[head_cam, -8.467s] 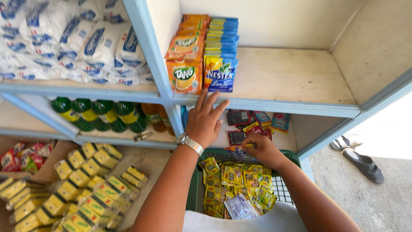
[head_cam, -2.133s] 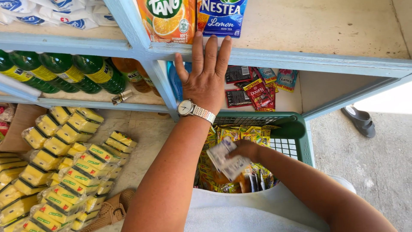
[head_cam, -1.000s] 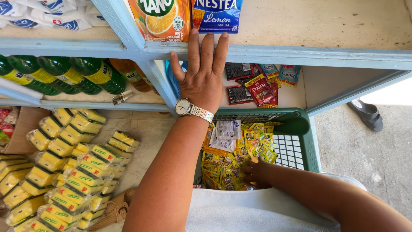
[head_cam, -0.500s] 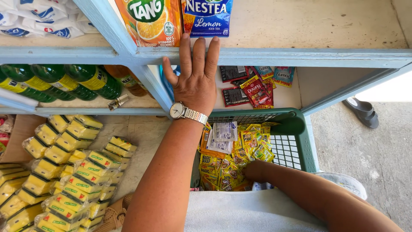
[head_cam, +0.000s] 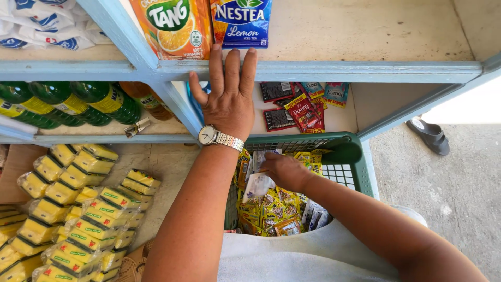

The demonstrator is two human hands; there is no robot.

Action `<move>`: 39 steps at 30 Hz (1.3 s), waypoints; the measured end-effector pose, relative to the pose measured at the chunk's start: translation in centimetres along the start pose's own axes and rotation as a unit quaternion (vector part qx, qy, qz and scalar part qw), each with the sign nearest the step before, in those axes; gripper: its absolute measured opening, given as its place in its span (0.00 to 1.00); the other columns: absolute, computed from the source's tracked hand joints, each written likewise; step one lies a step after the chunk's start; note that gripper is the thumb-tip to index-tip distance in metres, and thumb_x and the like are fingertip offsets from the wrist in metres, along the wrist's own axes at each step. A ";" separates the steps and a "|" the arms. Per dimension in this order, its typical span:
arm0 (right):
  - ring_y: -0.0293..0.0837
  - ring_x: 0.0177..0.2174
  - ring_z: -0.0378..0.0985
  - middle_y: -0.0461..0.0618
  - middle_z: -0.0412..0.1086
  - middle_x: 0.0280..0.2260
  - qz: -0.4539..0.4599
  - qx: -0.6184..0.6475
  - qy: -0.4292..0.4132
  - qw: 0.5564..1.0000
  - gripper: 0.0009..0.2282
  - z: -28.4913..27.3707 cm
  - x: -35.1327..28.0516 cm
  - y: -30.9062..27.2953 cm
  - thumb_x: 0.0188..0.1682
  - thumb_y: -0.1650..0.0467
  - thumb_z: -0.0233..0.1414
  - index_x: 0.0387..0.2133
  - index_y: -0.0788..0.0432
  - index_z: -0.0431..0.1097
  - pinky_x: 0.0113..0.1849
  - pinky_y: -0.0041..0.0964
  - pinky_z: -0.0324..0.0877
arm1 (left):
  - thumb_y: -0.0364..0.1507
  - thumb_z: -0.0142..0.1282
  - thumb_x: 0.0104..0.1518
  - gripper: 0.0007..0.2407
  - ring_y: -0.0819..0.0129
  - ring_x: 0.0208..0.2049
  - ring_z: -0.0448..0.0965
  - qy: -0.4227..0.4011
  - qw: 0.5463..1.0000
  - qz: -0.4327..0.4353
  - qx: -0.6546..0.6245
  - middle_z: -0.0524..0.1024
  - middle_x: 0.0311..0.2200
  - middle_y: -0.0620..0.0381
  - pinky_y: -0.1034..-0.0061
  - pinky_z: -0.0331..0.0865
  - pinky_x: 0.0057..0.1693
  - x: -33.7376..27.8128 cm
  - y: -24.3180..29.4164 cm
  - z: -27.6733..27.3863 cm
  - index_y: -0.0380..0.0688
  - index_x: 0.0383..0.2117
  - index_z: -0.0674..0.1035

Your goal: Organizing and stocking powdered drink sachets on grocery store shelves from a plastic crate.

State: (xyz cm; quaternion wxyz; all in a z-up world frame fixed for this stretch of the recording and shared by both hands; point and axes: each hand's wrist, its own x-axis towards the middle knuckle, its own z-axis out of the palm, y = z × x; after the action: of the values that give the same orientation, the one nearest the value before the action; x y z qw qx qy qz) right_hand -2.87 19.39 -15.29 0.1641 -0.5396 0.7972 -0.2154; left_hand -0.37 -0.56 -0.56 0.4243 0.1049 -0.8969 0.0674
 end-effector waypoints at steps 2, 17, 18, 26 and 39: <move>0.60 0.45 0.75 0.56 0.69 0.46 -0.010 -0.038 0.067 0.997 0.11 -0.9 -0.4 -1.4 0.45 0.69 0.55 0.41 0.56 0.75 0.46 0.52 0.71 | 0.26 0.51 0.69 0.24 0.56 0.74 0.55 -0.008 1.000 0.001 -0.003 0.67 0.65 0.60 0.41 0.33 0.69 0.1 0.1 -0.2 0.59 0.72 0.63; 0.57 0.60 0.60 0.52 0.54 0.63 0.048 -0.245 -0.510 0.823 0.32 12.2 -10.6 8.1 0.32 0.66 0.71 0.54 0.44 0.72 0.50 0.66 0.64 | 0.25 0.52 0.69 0.26 0.58 0.74 0.54 -0.001 1.000 -0.014 -0.001 0.66 0.65 0.61 0.42 0.32 0.70 -0.2 0.2 0.6 0.61 0.72 0.61; 0.57 0.56 0.66 0.52 0.60 0.60 0.035 -0.246 -0.509 0.824 0.26 14.2 -11.0 9.4 0.36 0.66 0.68 0.52 0.47 0.73 0.48 0.66 0.65 | 0.25 0.52 0.69 0.26 0.58 0.74 0.54 0.000 1.000 -0.012 -0.002 0.67 0.64 0.62 0.42 0.32 0.70 0.0 0.2 0.7 0.61 0.71 0.61; 0.60 0.43 0.79 0.55 0.76 0.44 0.100 -0.242 -0.535 0.803 0.16 16.5 -11.6 10.3 0.50 0.63 0.57 0.51 0.55 0.75 0.42 0.64 0.68 | 0.25 0.55 0.68 0.26 0.58 0.74 0.55 0.008 1.000 -0.003 -0.003 0.66 0.64 0.62 0.43 0.32 0.70 0.0 0.1 0.3 0.60 0.70 0.61; 0.50 0.37 0.82 0.51 0.79 0.36 0.162 0.053 -0.303 0.938 0.13 0.7 -1.0 5.7 0.43 0.62 0.60 0.41 0.50 0.79 0.43 0.46 0.73 | 0.24 0.54 0.67 0.26 0.58 0.74 0.54 0.004 1.000 0.001 -0.011 0.66 0.64 0.62 0.43 0.32 0.70 -0.1 0.0 0.3 0.61 0.71 0.61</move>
State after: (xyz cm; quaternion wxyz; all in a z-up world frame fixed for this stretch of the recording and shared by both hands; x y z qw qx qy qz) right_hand -6.68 22.11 -18.84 0.4590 -0.4334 0.7736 -0.0543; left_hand -0.54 -0.60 -0.78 0.4288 0.0993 -0.8961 0.0578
